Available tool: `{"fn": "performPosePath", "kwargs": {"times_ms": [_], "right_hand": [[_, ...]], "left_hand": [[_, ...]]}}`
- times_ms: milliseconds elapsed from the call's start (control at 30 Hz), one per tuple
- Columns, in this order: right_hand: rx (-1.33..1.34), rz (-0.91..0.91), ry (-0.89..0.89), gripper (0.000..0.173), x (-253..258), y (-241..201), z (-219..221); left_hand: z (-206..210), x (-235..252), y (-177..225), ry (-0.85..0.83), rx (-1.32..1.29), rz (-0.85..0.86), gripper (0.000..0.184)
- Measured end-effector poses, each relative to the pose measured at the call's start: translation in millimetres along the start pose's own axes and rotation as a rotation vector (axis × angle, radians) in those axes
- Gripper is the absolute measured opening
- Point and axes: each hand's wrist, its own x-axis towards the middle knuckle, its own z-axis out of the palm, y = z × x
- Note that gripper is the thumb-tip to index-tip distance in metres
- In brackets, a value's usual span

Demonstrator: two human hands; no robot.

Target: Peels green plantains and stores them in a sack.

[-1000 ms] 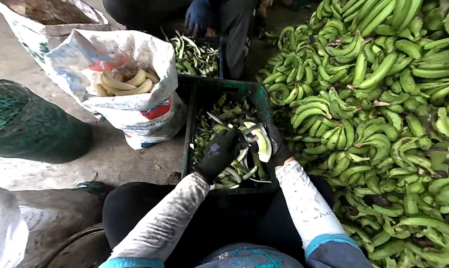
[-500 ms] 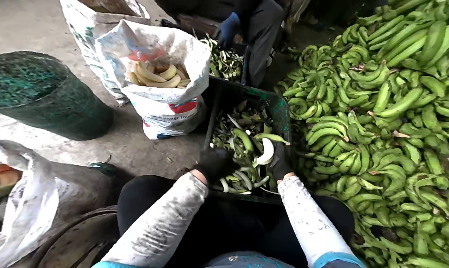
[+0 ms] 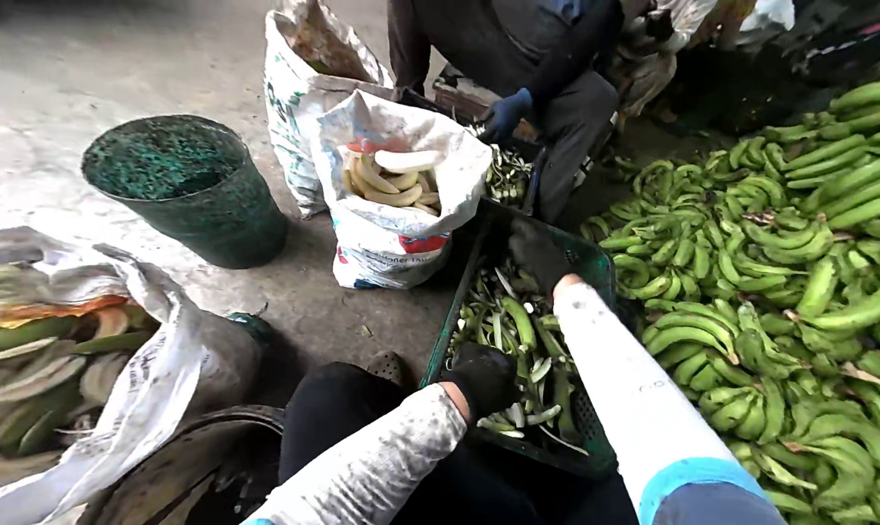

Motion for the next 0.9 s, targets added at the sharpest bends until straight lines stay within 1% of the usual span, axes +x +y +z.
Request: {"fn": "performPosePath", "kwargs": {"times_ms": [33,67,133,167,200,300,367,433,500,567,600,667,733,800,867,900], "right_hand": [[-0.173,0.048,-0.069,0.052,-7,24,12],[-0.286,0.145,-0.142,0.06,-12,45,24],[-0.406,0.326,-0.259,0.071,-24,72,48],[-0.444,0.373,-0.29,0.075,-30,81,58],[-0.488,0.383,-0.29,0.077,-34,87,67],[-0.577,0.34,-0.198,0.079,-37,96,82],[-0.567,0.33,-0.187,0.081,-39,97,78],[-0.519,0.352,-0.222,0.081,-41,102,71],[-0.367,0.387,-0.233,0.08,-49,110,60],[-0.1,0.394,-0.172,0.084,-58,124,54],[0.018,0.385,-0.121,0.082,-61,131,52],[0.249,0.383,0.006,0.074,-70,140,44],[0.482,0.379,0.122,0.059,-88,135,25],[0.705,0.339,0.197,0.05,-113,131,3],[0.874,0.273,0.237,0.044,-136,128,-15],[0.955,0.231,0.252,0.041,-147,125,-21]], "left_hand": [[-1,-1,0,0.005,-0.002,-0.005,0.05],[-2,-3,0,0.009,-0.007,-0.004,0.049],[-3,-4,0,0.017,-0.019,0.003,0.047],[-3,-4,-1,0.023,-0.028,0.004,0.046],[-3,-4,-1,0.024,-0.024,0.002,0.046],[-7,-1,-1,0.001,-0.014,-0.019,0.048],[-8,2,-1,0.005,-0.013,-0.042,0.048],[-7,3,-2,0.017,-0.01,-0.057,0.049],[-6,4,-3,0.018,-0.008,-0.043,0.052],[-1,4,-3,0.007,0.006,-0.014,0.056],[1,5,-3,0.008,0.003,0.007,0.056],[10,9,-5,0.037,-0.024,0.081,0.051],[15,11,-5,0.085,-0.095,0.196,0.042],[19,15,-2,0.165,-0.18,0.34,0.034],[22,20,4,0.306,-0.331,0.46,0.031],[25,22,9,0.392,-0.431,0.493,0.031]]}}
